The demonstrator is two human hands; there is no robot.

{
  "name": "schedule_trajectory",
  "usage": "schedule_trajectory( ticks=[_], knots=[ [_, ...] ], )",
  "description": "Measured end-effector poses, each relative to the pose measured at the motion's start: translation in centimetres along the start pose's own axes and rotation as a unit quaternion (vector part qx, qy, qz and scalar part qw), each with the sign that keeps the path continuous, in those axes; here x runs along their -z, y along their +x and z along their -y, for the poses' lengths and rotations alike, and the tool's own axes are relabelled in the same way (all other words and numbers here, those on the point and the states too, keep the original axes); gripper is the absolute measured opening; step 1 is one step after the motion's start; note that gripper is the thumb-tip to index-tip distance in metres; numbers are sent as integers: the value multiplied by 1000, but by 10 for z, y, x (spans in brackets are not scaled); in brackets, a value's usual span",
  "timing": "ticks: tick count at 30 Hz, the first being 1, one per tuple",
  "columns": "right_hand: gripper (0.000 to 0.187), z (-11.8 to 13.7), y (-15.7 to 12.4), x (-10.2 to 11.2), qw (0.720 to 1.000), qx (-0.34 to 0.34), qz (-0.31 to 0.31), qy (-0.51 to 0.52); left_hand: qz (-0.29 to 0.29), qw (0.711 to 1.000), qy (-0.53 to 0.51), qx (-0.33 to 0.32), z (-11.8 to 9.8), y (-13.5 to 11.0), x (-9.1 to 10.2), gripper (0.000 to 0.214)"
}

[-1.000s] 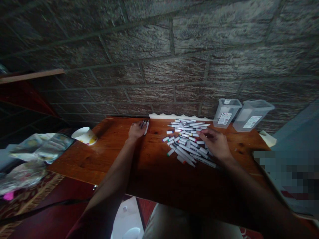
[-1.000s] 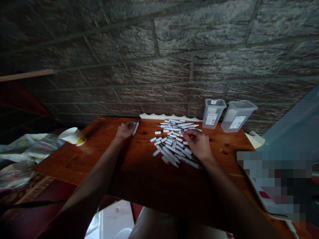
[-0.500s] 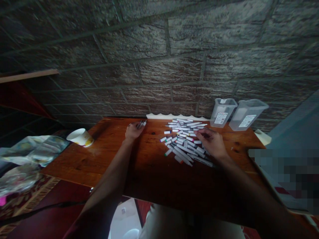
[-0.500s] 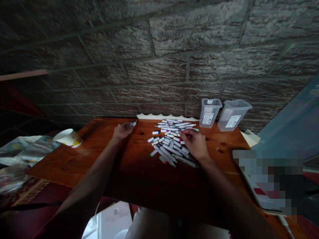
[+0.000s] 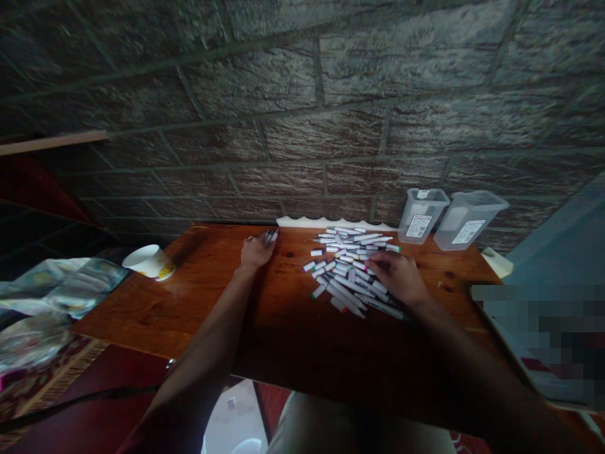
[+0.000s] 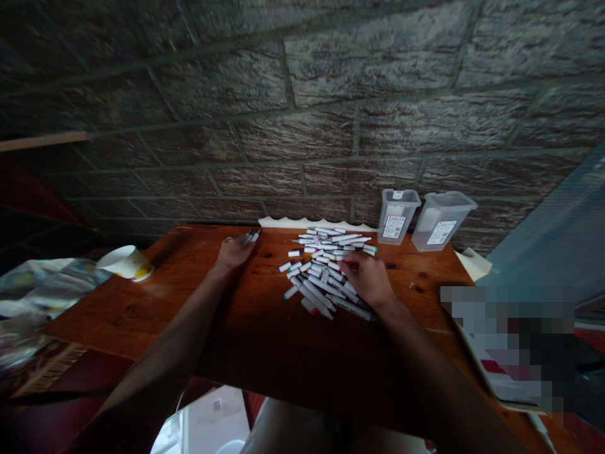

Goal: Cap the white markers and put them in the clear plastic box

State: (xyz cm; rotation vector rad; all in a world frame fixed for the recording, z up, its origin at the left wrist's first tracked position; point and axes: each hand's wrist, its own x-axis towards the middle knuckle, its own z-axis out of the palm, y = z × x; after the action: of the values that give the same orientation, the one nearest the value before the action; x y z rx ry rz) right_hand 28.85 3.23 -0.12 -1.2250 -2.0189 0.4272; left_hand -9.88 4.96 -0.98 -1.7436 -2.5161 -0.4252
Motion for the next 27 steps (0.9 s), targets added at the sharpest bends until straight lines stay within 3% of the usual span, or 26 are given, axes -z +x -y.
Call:
schedule_trajectory(
  ticks=[4,14,22,27],
  knots=[
    [14,-1,-1,4,996,29,64,-50,-6,999,22,28,-7,-3,2,45],
    [16,9,-5,14,986,-2,124,-113,-2,999,46,5,-11,-6,6,35],
    [14,7,-9,5,984,3,112,-141,-5,999,34,1,-14,-9,5,40],
    [13,6,-5,11,992,-5,85,-93,-12,1000,24,2,-14,-10,6,43]
  ],
)
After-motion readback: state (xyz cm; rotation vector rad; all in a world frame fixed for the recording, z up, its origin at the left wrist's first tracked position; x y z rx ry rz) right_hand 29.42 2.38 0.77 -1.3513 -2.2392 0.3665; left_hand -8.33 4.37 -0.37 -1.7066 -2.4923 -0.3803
